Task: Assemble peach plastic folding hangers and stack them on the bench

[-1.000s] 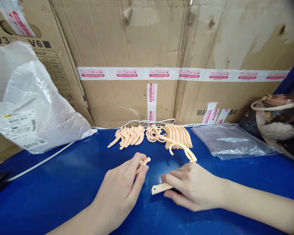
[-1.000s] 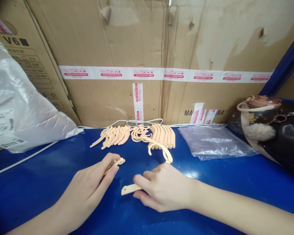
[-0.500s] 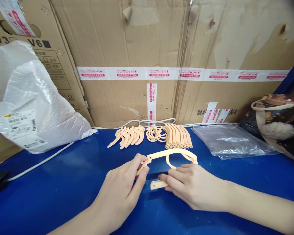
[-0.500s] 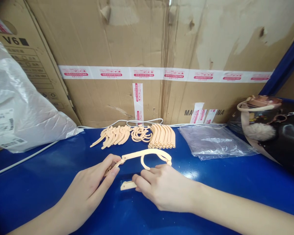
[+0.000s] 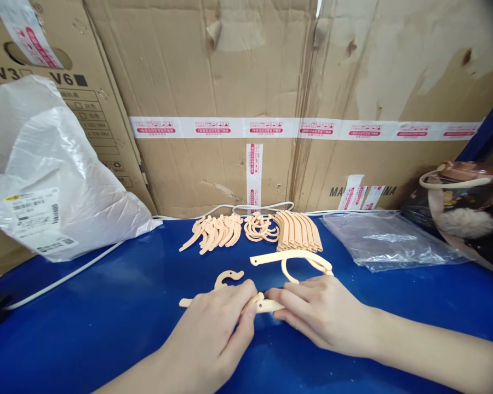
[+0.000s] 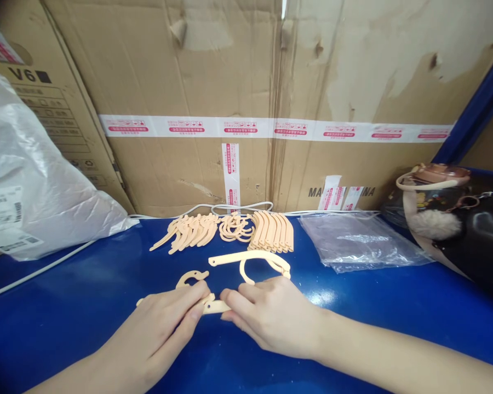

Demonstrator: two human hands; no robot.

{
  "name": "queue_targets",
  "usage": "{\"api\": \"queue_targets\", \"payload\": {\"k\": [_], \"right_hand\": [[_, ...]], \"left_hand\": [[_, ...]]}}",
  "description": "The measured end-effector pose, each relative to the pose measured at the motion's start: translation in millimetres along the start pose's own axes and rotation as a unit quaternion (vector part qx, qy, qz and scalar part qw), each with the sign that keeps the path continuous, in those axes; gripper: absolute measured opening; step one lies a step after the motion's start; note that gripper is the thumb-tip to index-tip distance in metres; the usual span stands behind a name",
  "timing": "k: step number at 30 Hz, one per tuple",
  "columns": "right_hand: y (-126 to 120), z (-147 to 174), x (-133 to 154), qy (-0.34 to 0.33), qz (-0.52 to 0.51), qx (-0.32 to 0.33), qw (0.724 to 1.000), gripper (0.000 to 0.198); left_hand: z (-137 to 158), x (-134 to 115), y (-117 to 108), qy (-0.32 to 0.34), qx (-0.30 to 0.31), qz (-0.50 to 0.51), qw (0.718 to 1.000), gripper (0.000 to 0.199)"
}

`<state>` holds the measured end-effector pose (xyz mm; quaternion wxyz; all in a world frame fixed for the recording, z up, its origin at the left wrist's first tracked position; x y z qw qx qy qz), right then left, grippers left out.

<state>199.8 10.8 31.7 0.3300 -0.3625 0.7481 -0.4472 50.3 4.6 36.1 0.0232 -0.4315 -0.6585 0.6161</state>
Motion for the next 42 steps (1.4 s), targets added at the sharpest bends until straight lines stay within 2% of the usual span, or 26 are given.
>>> {"api": "queue_targets", "payload": {"k": [5, 9, 20, 25, 33, 37, 42], "right_hand": [[-2.0, 0.6, -1.4, 0.001, -0.001, -0.017, 1.0, 0.028], [-3.7, 0.5, -1.1, -0.002, 0.012, -0.034, 0.999, 0.028], [-4.8, 3.4, 2.6, -0.022, 0.052, -0.07, 0.996, 0.028], [-2.1, 2.1, 1.5, -0.012, 0.031, -0.044, 0.998, 0.027], [0.8, 0.8, -0.7, 0.02, -0.044, 0.022, 0.999, 0.028], [1.7, 1.5, -1.2, 0.029, -0.087, 0.046, 0.995, 0.03], [2.8, 0.4, -2.7, 0.037, -0.111, 0.063, 0.991, 0.03]], "left_hand": [[-1.2, -0.2, -3.6, -0.019, 0.013, 0.039, 0.999, 0.033], [-0.8, 0.1, -3.1, -0.021, 0.039, 0.018, 0.999, 0.033], [-1.7, 4.2, 6.1, 0.038, 0.063, -0.162, 0.984, 0.026], [-1.9, 2.4, 7.7, 0.062, 0.071, -0.225, 0.97, 0.018], [1.7, -2.6, 8.7, 0.182, -0.033, -0.335, 0.924, 0.021], [3.5, -6.7, 7.8, 0.214, -0.063, -0.377, 0.899, 0.023], [4.3, -8.3, 6.1, 0.211, -0.068, -0.371, 0.902, 0.024]]}}
Point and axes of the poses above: each hand's wrist, its own z-axis away from the middle knuckle, its own y-axis out of the palm, x = y × z, the point moved 5 cm from there along -z, towards the middle knuckle, and after that the axes turned 6 degrees about z, right-handed, at the moved point
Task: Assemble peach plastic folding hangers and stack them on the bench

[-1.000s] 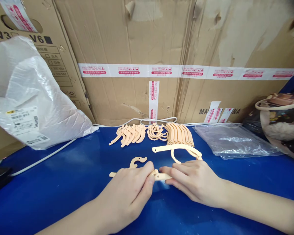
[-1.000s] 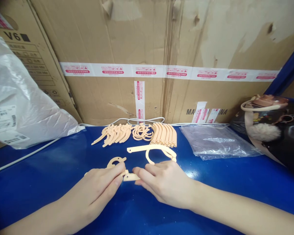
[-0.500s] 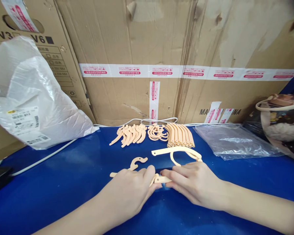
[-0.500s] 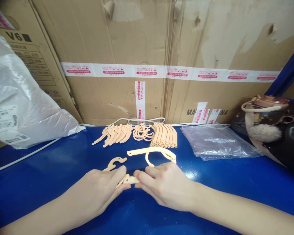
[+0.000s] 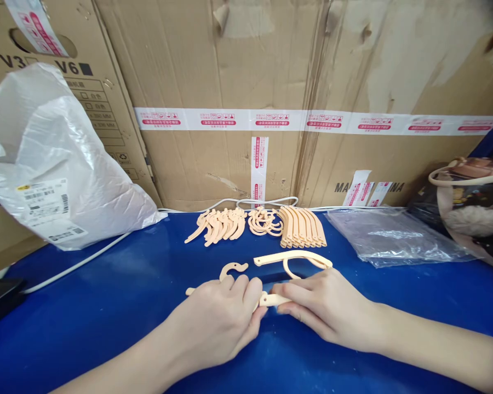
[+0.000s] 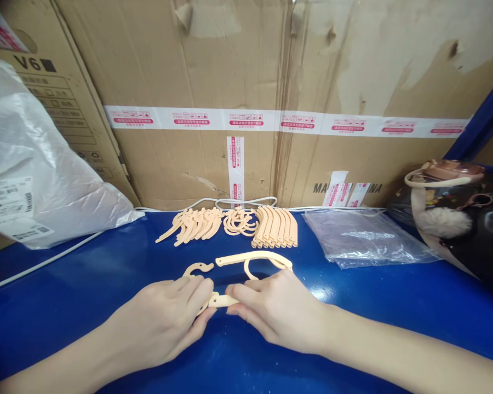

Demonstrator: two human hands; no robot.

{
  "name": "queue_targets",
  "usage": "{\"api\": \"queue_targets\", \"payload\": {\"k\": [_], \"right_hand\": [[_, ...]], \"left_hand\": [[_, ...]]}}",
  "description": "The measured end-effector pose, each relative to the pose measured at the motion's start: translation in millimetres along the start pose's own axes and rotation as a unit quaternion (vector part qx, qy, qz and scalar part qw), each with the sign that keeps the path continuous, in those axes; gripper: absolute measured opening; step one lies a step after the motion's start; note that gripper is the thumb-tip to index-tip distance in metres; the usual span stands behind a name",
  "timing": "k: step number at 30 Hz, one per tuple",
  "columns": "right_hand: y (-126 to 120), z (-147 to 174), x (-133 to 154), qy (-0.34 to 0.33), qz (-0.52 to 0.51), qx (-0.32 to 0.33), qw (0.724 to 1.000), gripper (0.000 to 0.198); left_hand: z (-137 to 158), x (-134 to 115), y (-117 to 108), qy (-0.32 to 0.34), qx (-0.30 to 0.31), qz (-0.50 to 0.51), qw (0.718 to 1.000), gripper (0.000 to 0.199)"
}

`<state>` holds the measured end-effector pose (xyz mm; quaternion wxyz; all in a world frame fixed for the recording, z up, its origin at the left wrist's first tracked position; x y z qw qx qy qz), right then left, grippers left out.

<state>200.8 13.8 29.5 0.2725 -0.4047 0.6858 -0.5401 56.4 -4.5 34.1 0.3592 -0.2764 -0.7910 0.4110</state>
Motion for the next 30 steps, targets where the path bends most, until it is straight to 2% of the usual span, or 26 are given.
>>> {"api": "queue_targets", "payload": {"k": [10, 17, 22, 27, 30], "right_hand": [[2.1, 0.5, -0.8, 0.0, 0.01, 0.001, 1.0, 0.032], [2.9, 1.5, 1.6, -0.006, 0.011, -0.004, 1.0, 0.029], [2.1, 5.1, 4.7, -0.03, 0.043, -0.017, 0.999, 0.029], [0.6, 6.2, 10.0, -0.077, 0.091, -0.026, 0.993, 0.03], [-4.4, 5.8, 10.1, -0.08, 0.108, -0.065, 0.989, 0.029]], "left_hand": [[1.5, 3.5, -3.1, -0.015, -0.039, 0.077, 0.996, 0.02], [2.1, 0.7, -5.5, -0.008, -0.048, 0.081, 0.996, 0.022], [3.2, -1.1, -4.9, -0.009, -0.04, 0.088, 0.995, 0.02], [3.7, -7.1, -6.0, 0.03, -0.027, 0.102, 0.994, 0.02], [5.3, -6.9, -5.9, 0.029, -0.018, 0.129, 0.991, 0.018]]}}
Point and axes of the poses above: each hand's wrist, its own z-axis away from the middle knuckle, its own y-axis out of the palm, x = y × z, the point moved 5 cm from there along -z, towards the middle knuckle, and after that the axes turned 6 degrees about z, right-handed, at the moved point
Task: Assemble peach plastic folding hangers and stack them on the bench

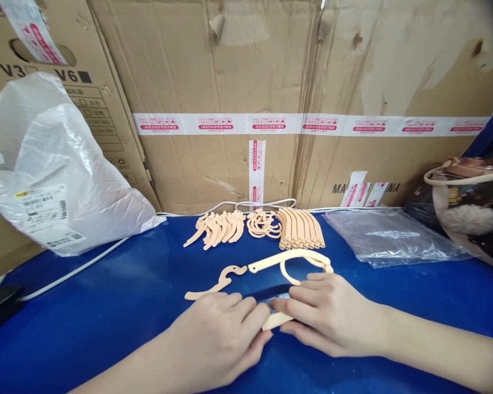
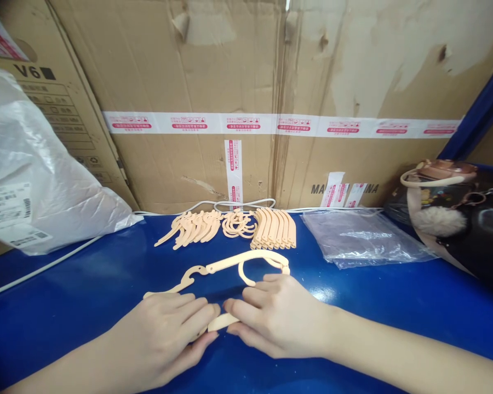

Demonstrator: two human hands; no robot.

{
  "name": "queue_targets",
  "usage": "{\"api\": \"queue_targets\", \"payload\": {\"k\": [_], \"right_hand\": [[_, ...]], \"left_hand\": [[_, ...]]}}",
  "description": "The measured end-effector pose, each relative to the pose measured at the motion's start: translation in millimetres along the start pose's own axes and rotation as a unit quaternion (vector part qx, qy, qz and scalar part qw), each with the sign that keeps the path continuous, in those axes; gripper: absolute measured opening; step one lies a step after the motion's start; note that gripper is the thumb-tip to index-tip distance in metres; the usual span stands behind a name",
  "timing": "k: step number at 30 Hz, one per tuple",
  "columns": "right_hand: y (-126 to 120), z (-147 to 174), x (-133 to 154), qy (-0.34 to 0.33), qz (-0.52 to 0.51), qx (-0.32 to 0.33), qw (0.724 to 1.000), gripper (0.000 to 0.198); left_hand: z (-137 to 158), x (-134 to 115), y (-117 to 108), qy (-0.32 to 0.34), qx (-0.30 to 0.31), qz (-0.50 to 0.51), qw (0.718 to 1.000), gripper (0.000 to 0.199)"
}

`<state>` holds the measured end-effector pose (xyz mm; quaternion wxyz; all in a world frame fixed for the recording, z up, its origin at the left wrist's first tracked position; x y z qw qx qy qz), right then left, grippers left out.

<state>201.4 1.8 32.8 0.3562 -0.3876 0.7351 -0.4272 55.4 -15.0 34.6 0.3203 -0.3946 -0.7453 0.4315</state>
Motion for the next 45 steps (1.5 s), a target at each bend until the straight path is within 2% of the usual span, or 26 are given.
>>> {"api": "queue_targets", "payload": {"k": [4, 9, 13, 17, 23, 26, 31, 36, 40, 45], "right_hand": [[-11.2, 0.8, -9.8, 0.03, -0.033, -0.072, 0.996, 0.032], [-25.9, 2.0, -33.4, 0.122, -0.012, -0.155, 0.98, 0.024], [-20.3, -0.2, -43.0, 0.144, -0.029, -0.111, 0.983, 0.027], [-9.7, -0.5, -43.8, 0.146, -0.057, -0.051, 0.986, 0.024], [-4.3, 0.8, -49.5, 0.179, -0.075, -0.036, 0.98, 0.022], [-3.7, 1.6, -51.2, 0.173, -0.079, -0.039, 0.981, 0.023], [-2.1, 3.2, -52.4, 0.179, -0.067, -0.036, 0.981, 0.024], [0.2, 3.9, -51.7, 0.182, -0.034, -0.028, 0.982, 0.02], [0.3, 3.8, -51.0, 0.184, -0.02, -0.034, 0.982, 0.02], [-0.9, 2.7, -51.5, 0.185, -0.03, -0.037, 0.982, 0.022]], "left_hand": [[2.8, 10.0, 1.5, -0.052, 0.009, 0.055, 0.997, 0.017], [5.1, 16.1, 1.4, -0.073, -0.003, 0.08, 0.994, 0.016], [5.1, 14.4, -0.9, -0.063, -0.016, 0.045, 0.997, 0.018], [3.1, 10.3, -0.2, -0.024, 0.022, 0.004, 0.999, 0.021], [2.6, -1.8, -1.7, 0.048, 0.051, -0.001, 0.998, 0.025], [2.6, -1.6, -0.6, 0.043, 0.051, -0.012, 0.998, 0.027], [2.0, 6.7, 0.1, 0.003, 0.011, -0.035, 0.999, 0.029], [1.5, 10.3, 0.4, -0.024, 0.012, -0.032, 0.999, 0.028], [3.0, 10.3, 2.7, -0.023, 0.034, 0.002, 0.999, 0.019], [2.8, 4.8, 1.0, 0.019, 0.061, 0.074, 0.995, 0.007]]}}
Point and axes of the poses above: each hand's wrist, its own z-axis away from the middle knuckle, its own y-axis out of the palm, x = y × z, the point moved 5 cm from there along -z, towards the middle knuckle, and after that the axes turned 6 degrees about z, right-handed, at the moved point
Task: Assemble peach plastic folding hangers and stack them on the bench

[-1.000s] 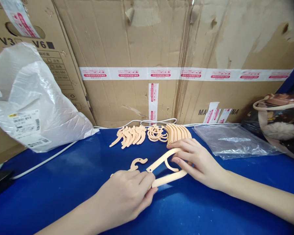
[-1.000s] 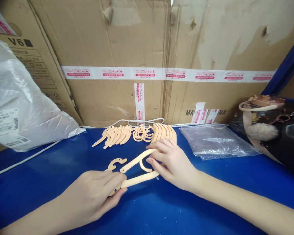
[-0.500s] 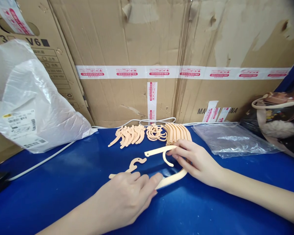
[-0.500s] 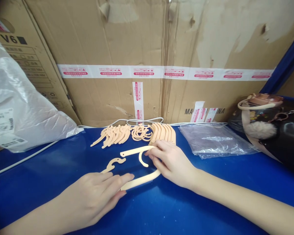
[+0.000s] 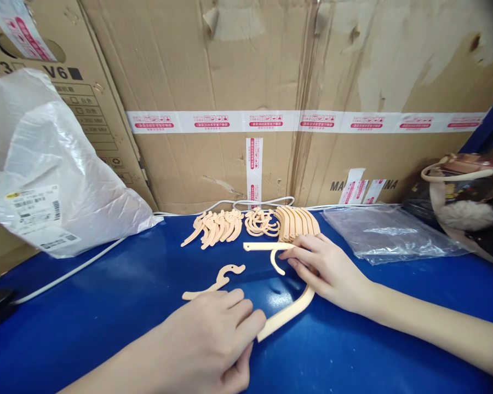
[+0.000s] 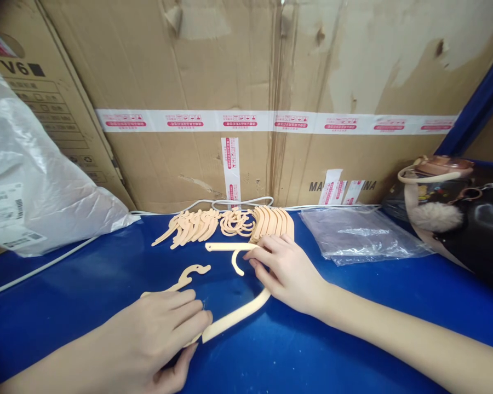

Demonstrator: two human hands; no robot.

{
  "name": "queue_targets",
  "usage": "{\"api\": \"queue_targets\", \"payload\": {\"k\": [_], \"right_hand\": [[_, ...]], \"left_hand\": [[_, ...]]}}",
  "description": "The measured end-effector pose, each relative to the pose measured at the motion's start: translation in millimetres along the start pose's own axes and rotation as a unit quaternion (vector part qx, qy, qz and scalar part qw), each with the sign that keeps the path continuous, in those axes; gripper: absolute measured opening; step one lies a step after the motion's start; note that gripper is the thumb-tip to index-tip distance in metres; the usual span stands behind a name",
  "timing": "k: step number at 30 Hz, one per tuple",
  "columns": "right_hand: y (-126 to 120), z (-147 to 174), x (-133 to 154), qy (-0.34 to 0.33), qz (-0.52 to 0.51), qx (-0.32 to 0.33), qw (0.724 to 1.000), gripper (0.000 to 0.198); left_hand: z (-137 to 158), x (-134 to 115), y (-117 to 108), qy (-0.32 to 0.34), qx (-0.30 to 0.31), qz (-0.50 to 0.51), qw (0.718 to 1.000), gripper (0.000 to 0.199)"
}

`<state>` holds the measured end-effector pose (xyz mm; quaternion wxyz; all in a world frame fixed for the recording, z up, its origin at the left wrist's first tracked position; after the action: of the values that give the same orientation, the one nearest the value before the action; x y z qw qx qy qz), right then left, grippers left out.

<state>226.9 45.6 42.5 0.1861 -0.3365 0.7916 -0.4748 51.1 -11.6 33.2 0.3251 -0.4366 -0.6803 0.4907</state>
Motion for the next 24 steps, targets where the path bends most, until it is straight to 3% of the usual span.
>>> {"api": "queue_targets", "payload": {"k": [4, 7, 11, 16, 24], "right_hand": [[1.2, 0.3, -4.0, 0.016, -0.009, 0.012, 1.0, 0.026], [3.0, 1.0, -8.8, 0.033, -0.011, 0.018, 0.999, 0.026], [4.6, 1.1, -14.2, 0.056, -0.001, 0.019, 0.998, 0.025], [4.2, 1.0, -16.5, 0.067, -0.001, 0.014, 0.998, 0.026], [5.6, 1.7, -16.2, 0.074, -0.011, 0.005, 0.997, 0.025]], "left_hand": [[-2.1, -5.1, -5.5, 0.037, 0.009, 0.003, 0.999, 0.007], [-2.2, -5.2, -6.0, 0.031, 0.004, 0.005, 1.0, 0.019], [0.8, -0.6, -3.8, -0.003, -0.027, 0.01, 1.0, 0.029], [4.1, 12.1, 1.8, -0.06, 0.006, 0.039, 0.997, 0.046], [5.0, 14.7, -0.8, -0.13, 0.0, 0.115, 0.985, 0.036]]}}
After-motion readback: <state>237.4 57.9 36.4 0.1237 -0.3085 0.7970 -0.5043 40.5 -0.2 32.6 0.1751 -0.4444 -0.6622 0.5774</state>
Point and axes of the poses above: each hand's wrist, its own z-axis away from the middle knuckle, its own y-axis out of the palm, x = y × z, the point moved 5 cm from there along -z, towards the middle knuckle, and after that the axes turned 6 degrees about z, right-handed, at the moved point
